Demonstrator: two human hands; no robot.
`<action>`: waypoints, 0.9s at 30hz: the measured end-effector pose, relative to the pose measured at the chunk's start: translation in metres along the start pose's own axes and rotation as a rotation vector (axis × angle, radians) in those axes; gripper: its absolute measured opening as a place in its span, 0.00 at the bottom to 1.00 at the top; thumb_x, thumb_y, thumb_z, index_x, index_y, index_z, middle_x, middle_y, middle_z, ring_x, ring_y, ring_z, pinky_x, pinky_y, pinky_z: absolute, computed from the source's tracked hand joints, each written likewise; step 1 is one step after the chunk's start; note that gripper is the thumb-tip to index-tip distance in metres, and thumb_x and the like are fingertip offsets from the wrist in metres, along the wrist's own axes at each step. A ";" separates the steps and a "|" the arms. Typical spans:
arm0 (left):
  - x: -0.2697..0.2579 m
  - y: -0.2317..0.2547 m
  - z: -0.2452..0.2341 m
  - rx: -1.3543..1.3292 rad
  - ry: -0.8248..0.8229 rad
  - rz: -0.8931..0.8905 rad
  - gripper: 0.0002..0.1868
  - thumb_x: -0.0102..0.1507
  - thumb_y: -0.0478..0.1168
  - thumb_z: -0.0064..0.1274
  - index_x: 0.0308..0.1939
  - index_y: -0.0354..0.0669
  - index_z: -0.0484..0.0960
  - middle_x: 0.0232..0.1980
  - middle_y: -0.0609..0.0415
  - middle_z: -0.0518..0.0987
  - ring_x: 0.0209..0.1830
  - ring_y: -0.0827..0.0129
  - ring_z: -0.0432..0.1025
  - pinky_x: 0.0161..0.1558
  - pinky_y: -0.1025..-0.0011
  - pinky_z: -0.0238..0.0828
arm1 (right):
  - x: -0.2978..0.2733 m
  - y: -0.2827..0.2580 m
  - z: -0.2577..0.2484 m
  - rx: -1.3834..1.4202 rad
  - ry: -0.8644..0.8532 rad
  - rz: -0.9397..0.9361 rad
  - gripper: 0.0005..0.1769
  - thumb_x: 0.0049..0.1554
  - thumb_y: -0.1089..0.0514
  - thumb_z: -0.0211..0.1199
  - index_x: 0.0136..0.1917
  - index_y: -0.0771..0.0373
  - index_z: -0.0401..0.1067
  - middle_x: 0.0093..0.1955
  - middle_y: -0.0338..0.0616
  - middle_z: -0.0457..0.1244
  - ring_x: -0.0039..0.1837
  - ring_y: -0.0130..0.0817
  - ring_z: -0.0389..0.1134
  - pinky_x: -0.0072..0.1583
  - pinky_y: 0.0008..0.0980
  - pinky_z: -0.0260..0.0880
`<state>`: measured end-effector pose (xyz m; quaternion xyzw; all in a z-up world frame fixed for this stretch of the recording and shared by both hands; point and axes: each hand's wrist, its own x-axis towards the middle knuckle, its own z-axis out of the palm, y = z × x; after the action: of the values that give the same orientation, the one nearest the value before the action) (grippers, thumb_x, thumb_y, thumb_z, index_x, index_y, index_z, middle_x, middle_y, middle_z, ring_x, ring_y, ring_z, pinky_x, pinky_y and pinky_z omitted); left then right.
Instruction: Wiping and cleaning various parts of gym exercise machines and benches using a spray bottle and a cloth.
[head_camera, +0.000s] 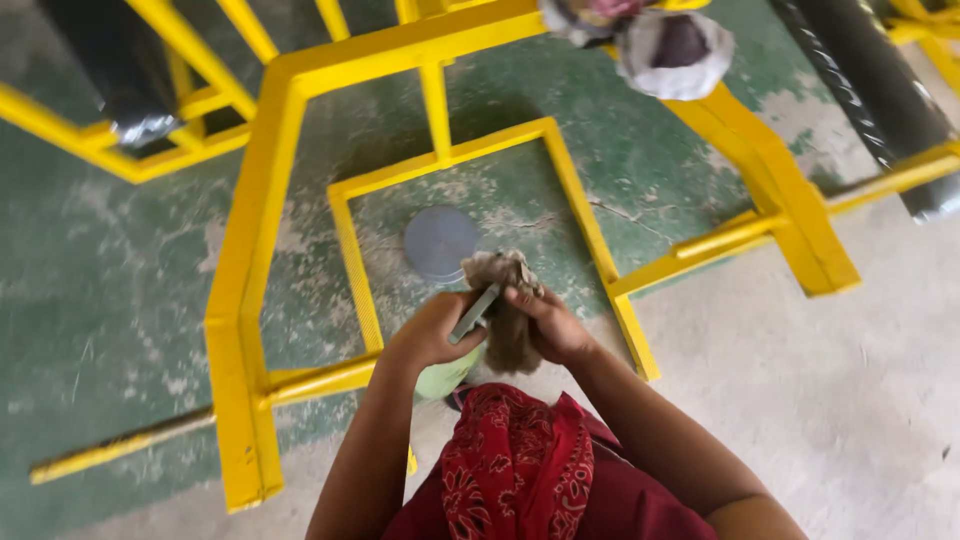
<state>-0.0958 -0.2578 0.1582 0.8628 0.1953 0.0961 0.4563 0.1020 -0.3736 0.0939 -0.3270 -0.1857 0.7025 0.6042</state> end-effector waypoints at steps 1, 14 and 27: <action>0.010 -0.002 0.010 -0.014 -0.029 0.045 0.20 0.56 0.40 0.61 0.50 0.36 0.80 0.40 0.38 0.82 0.40 0.43 0.77 0.42 0.56 0.72 | -0.012 -0.007 0.003 -0.122 0.111 -0.019 0.21 0.63 0.51 0.58 0.65 0.65 0.68 0.53 0.45 0.68 0.52 0.33 0.70 0.55 0.36 0.74; 0.103 0.092 0.250 0.013 -0.512 0.104 0.21 0.52 0.42 0.65 0.46 0.37 0.81 0.43 0.41 0.83 0.45 0.48 0.78 0.48 0.59 0.74 | -0.245 -0.028 -0.120 0.084 0.512 -0.371 0.13 0.68 0.54 0.55 0.56 0.65 0.71 0.48 0.47 0.68 0.48 0.35 0.72 0.50 0.36 0.76; 0.157 0.237 0.469 0.115 -0.886 0.464 0.23 0.52 0.41 0.62 0.50 0.41 0.80 0.47 0.42 0.82 0.49 0.47 0.76 0.50 0.56 0.73 | -0.505 -0.015 -0.198 0.331 0.790 -0.665 0.22 0.69 0.45 0.47 0.62 0.66 0.68 0.51 0.51 0.68 0.48 0.41 0.71 0.49 0.41 0.74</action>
<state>0.2667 -0.6632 0.0862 0.8653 -0.2090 -0.1914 0.4135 0.2764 -0.8868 0.0801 -0.3900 0.0753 0.3168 0.8613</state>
